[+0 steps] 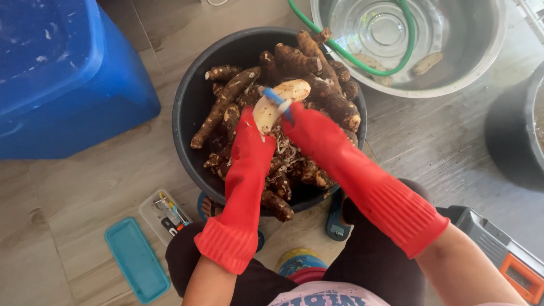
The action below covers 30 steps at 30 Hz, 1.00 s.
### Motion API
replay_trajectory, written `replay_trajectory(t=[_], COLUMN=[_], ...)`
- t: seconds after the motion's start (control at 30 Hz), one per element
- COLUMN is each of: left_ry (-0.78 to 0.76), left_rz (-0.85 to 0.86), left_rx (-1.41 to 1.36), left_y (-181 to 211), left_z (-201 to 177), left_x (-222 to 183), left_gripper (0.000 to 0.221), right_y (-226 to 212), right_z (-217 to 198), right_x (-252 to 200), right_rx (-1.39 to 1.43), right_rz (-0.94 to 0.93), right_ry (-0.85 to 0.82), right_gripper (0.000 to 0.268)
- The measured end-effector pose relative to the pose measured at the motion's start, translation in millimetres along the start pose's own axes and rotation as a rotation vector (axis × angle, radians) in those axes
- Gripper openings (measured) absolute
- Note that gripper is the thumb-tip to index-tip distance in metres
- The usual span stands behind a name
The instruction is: Peeling the outer skin of cassava roots using a handheld peeler while sitting next to a large bucket of raw material.
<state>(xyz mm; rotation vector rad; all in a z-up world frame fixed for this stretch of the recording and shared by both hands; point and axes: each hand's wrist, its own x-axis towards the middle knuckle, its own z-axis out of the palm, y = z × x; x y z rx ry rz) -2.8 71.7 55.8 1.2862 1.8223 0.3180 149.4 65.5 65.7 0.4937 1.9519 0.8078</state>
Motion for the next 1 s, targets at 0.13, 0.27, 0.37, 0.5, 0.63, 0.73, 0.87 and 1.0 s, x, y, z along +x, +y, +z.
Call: replay_trajectory(t=[0.13,0.27,0.37,0.5,0.63,0.73,0.87,1.0], left_ry=[0.065,0.038,0.291,0.194,0.145,0.053,-0.154,-0.329], left_rz=[0.113,0.039,-0.085,0.034,0.102,0.266,0.385,0.170], left_rx=[-0.126,0.119,0.467,0.274,0.000,-0.005,-0.586,-1.011], left_y=[-3.6,2.7,-68.9,-6.7,5.8,19.4,33.2,35.3], left_z=[1.2,2.1,86.2,12.8,-7.3,-25.2,-44.3,-37.0], left_x=[5.4,6.6,100.4,14.2,-5.4,-25.6,-54.2,-61.0], left_gripper=[0.050,0.065,0.125,0.100,0.095,0.091,0.079,0.096], right_y=[7.6,-37.5,-3.2,22.2,4.4,20.5,25.8,29.9], right_z=[-35.3,26.6,28.7,29.7,36.5,22.1,21.2,-0.3], right_x=[1.7,49.6,11.7,-5.3,17.8,-1.6,-1.3,-15.1], right_rx=[-0.043,1.551,1.773,2.093,2.919,3.082,3.141,3.151], right_rz=[-0.198,0.506,0.685,0.971,1.039,0.828,0.664,0.647], right_ry=[0.015,0.095,0.005,-0.141,0.667,0.914,1.077,1.031], right_gripper=[0.028,0.015,0.028,0.052,0.060,0.065,0.056,0.056])
